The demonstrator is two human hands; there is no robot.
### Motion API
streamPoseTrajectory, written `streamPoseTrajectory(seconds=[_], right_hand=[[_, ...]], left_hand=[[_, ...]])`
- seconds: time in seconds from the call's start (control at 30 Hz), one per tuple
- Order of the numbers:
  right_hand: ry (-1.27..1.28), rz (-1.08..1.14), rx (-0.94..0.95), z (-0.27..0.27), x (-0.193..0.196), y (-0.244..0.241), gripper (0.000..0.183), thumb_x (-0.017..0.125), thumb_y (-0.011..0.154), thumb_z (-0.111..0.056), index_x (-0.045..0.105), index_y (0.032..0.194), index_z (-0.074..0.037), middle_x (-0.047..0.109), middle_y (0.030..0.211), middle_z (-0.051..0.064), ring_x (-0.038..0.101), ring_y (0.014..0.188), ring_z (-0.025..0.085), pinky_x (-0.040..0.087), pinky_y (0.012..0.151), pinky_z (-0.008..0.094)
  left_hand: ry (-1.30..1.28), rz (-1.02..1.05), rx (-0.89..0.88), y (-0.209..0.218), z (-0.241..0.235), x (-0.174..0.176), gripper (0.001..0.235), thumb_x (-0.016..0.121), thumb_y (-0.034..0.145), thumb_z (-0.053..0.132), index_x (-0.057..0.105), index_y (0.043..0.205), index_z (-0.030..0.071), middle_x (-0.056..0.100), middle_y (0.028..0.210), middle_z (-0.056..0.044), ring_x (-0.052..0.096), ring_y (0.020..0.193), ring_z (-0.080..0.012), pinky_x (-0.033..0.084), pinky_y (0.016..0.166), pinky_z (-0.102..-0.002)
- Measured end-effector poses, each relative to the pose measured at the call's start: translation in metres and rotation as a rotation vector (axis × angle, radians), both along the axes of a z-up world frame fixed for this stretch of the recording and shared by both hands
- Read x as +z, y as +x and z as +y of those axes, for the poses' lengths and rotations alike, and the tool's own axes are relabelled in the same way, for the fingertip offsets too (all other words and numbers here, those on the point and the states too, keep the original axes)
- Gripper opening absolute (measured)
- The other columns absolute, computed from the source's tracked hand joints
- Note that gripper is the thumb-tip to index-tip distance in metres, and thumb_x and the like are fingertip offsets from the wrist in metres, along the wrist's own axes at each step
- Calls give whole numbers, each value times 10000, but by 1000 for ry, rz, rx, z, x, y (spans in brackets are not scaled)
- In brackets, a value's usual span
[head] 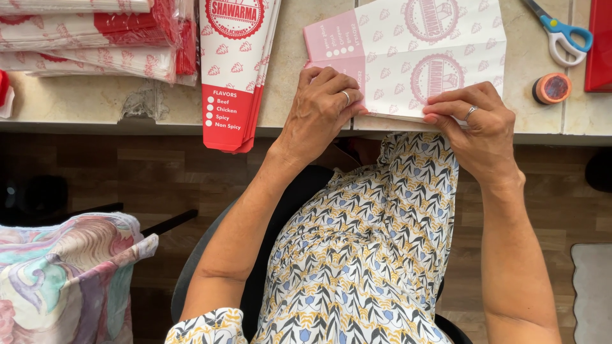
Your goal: Folding paper shawarma bags along pre-scored lines and stacking them neatly on a table.
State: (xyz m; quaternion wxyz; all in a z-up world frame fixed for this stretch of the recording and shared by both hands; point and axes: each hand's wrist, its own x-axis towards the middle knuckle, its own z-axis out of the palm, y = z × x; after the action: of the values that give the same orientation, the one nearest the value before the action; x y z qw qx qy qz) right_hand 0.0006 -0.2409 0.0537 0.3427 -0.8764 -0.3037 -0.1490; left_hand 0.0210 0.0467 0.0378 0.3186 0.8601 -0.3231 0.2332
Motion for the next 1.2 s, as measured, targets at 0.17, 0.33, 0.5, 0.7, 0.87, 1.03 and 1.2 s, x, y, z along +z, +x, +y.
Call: streamPoseTrajectory(seconds=[0.17,0.33,0.5,0.7,0.87,1.03,1.2], right_hand=[[-4,7,-8,0,0,0,72,840,1047,12,791,1091,-18,764,1137,116,601,1013,264,500,912,345],[-1,3,-4,0,0,-1,72,840,1044,16,790,1085,-14,765,1134,121,606,1012,266,499,921,349],[-2,5,-8,-1,-2,0,83,853,1035,10,790,1083,-14,763,1136,117,604,1019,259,508,914,345],[9,20,-13,-2,-3,-1,89,861,1026,6,793,1080,-14,762,1132,120,600,1010,261,505,910,345],[33,37,-10,-1,-2,-1,97,860,1024,2,784,1078,-20,760,1134,118,591,1013,257,496,926,341],[35,49,-15,-2,-2,-2,89,859,1025,8,789,1074,-16,760,1133,120,590,1016,252,494,918,339],[45,61,-17,-2,-2,-2,78,851,1030,8,787,1067,-15,760,1125,122,597,1025,252,493,929,339]], left_hand=[[-19,-8,0,0,-1,1,182,816,925,217,698,904,81,666,931,-3,572,841,-209,361,909,-380],[-29,-6,-11,3,1,-2,177,808,921,246,721,895,94,682,939,5,575,844,-202,351,914,-379],[-36,-2,-27,5,2,-6,191,817,908,269,731,904,98,692,959,4,581,863,-203,346,918,-384],[-50,7,-42,5,3,-5,187,829,901,246,727,893,89,692,952,2,570,853,-198,343,906,-376],[-37,2,-40,7,4,-7,188,807,922,274,735,916,101,690,971,8,569,869,-204,340,913,-387],[-44,12,-43,6,4,-5,187,816,916,255,732,917,88,685,961,-2,570,858,-205,343,916,-388],[-41,16,-44,6,4,-6,181,807,924,264,730,921,99,680,965,6,568,860,-201,342,915,-387]])
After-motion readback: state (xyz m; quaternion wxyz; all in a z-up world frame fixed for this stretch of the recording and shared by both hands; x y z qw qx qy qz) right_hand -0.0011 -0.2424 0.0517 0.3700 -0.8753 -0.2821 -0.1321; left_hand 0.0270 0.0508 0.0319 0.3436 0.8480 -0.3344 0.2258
